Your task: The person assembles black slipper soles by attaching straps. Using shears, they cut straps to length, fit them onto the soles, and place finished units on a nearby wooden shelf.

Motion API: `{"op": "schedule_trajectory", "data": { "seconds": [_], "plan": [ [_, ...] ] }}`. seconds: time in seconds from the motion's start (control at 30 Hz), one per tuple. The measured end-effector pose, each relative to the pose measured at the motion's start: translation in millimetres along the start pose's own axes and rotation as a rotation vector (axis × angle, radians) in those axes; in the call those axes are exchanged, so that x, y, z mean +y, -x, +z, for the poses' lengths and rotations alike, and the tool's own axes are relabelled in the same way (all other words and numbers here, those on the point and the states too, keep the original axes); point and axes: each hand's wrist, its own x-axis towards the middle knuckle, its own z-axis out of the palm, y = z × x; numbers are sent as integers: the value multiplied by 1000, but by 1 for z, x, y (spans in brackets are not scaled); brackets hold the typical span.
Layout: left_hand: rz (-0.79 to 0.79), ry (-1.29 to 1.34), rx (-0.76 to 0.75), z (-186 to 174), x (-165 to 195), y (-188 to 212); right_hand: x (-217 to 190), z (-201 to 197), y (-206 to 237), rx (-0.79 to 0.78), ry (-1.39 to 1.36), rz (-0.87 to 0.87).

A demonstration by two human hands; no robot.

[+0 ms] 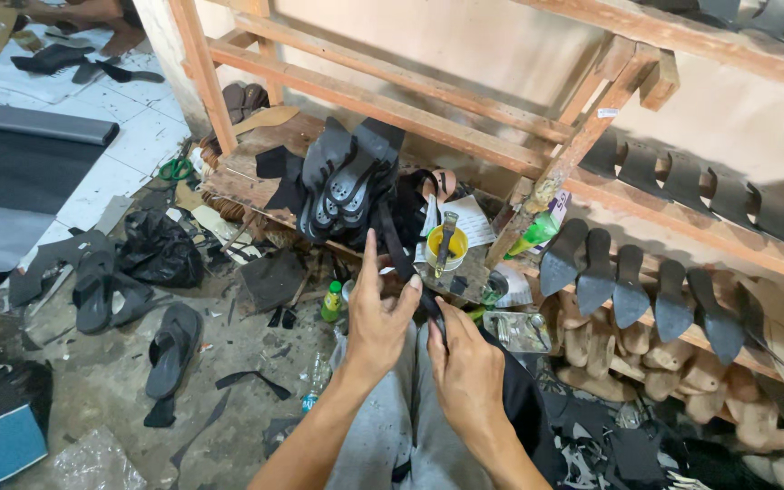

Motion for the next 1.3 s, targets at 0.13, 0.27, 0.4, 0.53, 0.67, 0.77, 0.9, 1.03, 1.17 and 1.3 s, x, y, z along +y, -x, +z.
{"op": "schedule_trajectory", "data": {
  "seconds": [0.13,0.27,0.4,0.53,0.67,0.77,0.9,1.03,1.17,1.3],
  "plan": [
    [24,-61,84,-3,6,-5,4,1,1,-19,30,-48],
    [-66,-126,57,-18,22,-13,10,-13,-5,-59,46,-61],
    [-709,914,-471,-45,27,-24,28,-47,-29,-64,-19,-225],
    [-939,1150,-763,-36,11,-8,36,-47,-41,42,169,-607],
    [-607,909,-493,-14,-5,14,37,-19,-24,87,-761,176],
    [-524,810,-303,-1,-8,22,44,4,-7,-21,-1414,533],
    [-288,590,-137,8,-13,16,59,24,11,-147,-1483,541],
    [-500,700,-173,6,-21,18,66,29,14,-229,-1435,544],
    [-301,455,-88,19,-28,24,56,22,13,-121,-1112,410],
    [-326,480,-61,17,-26,22,50,13,4,-157,-984,371]
  ]
}}
